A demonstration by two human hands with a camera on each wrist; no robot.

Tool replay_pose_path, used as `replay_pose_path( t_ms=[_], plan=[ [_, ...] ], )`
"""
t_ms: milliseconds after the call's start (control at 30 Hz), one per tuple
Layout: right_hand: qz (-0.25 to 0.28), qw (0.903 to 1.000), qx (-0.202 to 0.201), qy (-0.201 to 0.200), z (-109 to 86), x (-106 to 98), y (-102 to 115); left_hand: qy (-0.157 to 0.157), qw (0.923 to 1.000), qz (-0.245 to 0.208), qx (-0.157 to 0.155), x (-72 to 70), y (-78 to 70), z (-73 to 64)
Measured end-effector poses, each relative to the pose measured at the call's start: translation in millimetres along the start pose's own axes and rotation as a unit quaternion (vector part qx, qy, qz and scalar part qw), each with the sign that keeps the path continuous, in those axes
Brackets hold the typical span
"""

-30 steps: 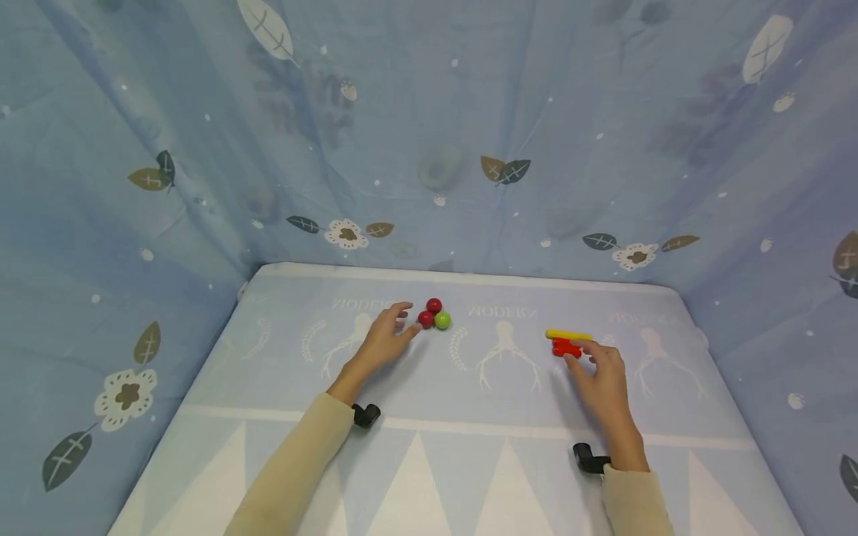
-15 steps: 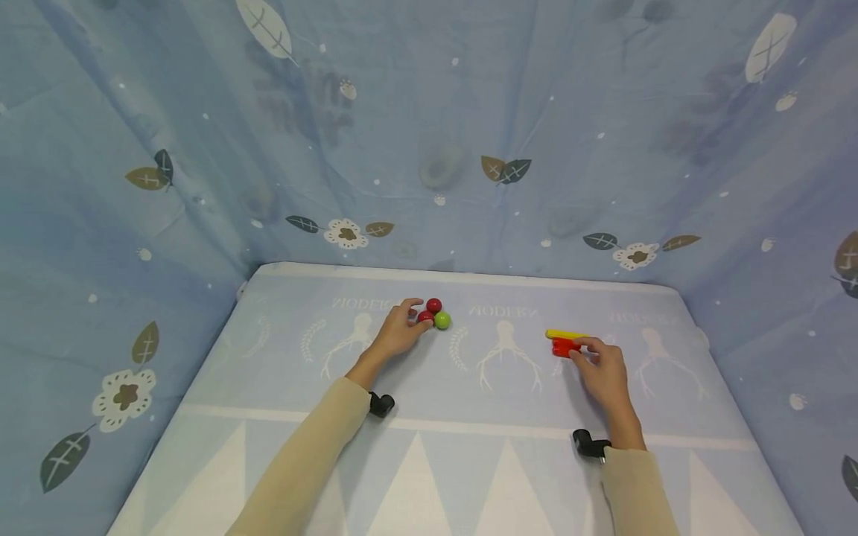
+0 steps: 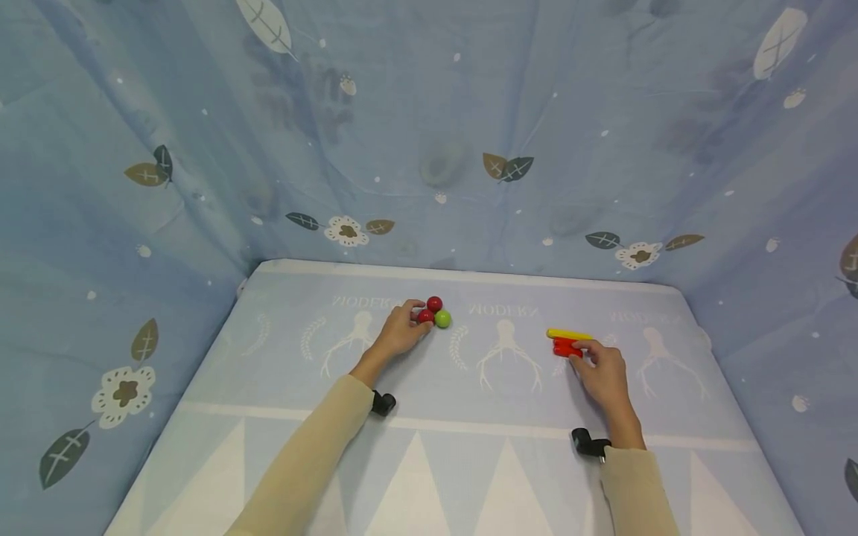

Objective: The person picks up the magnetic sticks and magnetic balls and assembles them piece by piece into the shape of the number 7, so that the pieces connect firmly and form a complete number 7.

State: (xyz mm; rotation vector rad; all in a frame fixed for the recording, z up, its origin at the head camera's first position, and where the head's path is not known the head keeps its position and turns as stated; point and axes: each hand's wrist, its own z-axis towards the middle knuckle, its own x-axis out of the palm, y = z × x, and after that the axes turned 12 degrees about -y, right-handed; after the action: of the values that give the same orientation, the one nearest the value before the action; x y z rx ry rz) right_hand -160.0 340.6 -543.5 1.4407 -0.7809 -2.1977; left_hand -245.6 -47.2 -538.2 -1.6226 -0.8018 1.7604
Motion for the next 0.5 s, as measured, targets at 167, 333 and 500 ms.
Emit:
replay_pose_path(
  t_ms=[167, 333, 500],
  plan=[
    [-0.003, 0.9999, 0.009, 0.005, -1.1, 0.5, 2.0, -0.003, 1.0000, 0.008, 0.002, 0.5, 1.2, 0.9],
    [-0.011, 0.9999, 0.011, 0.006, -2.2, 0.3, 3.5, 0.001, 0.9999, 0.009, 0.008, 0.7, 1.3, 0.9],
    [-0.018, 0.9998, 0.002, 0.007, -2.5, 0.6, 1.9, 0.004, 0.9999, 0.007, 0.007, 0.5, 1.3, -0.4]
  ],
)
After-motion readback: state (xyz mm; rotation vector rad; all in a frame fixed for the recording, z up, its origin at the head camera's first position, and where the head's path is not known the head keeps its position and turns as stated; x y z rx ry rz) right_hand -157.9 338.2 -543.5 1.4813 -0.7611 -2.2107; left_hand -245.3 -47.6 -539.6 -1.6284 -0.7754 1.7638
